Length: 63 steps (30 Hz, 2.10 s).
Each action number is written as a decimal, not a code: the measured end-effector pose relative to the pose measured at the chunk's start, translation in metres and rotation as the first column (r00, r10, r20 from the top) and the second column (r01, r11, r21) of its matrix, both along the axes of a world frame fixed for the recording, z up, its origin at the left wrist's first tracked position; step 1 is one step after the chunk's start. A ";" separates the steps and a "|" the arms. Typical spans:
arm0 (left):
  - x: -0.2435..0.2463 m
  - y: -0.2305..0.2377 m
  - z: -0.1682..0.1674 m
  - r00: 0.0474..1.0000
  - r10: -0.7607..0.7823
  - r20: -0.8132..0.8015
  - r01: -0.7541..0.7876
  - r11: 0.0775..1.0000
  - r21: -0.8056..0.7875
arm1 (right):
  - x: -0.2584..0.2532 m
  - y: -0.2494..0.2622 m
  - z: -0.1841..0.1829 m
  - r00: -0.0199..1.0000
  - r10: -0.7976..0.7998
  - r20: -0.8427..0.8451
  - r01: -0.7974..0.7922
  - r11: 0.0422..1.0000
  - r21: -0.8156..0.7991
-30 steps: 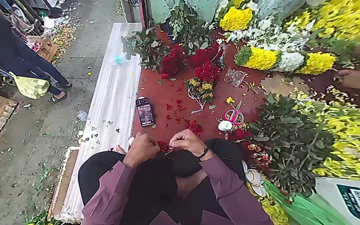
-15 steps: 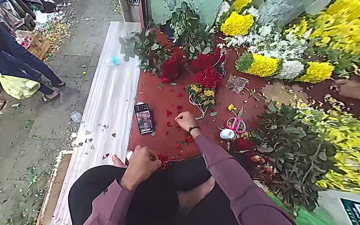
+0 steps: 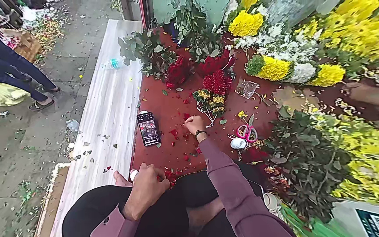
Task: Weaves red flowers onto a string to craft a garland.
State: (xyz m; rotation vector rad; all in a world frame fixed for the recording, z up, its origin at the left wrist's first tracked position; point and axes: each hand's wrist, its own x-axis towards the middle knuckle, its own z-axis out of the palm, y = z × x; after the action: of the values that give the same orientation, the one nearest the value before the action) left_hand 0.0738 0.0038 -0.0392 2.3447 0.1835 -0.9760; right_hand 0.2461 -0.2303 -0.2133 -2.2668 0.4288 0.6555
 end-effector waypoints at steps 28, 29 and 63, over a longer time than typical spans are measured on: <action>0.008 0.008 -0.003 0.999 0.031 -0.041 -0.029 0.998 0.055 | -0.068 -0.013 0.090 0.985 -0.115 0.125 0.006 0.761 0.649; 0.009 0.008 -0.003 0.998 0.034 -0.044 -0.031 0.998 0.062 | -0.071 -0.014 0.092 0.986 -0.114 0.123 0.006 0.759 0.651; 0.011 0.008 -0.016 0.989 0.148 0.018 -0.148 0.989 -0.023 | -0.126 0.012 0.128 0.955 -0.187 0.230 -0.071 0.609 0.790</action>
State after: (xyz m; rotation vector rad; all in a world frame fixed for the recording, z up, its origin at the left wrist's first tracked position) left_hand 0.0844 0.0118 -0.0555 2.2842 0.3327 -0.8788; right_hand 0.1200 -0.2178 -0.0855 -1.4269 0.0242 0.3469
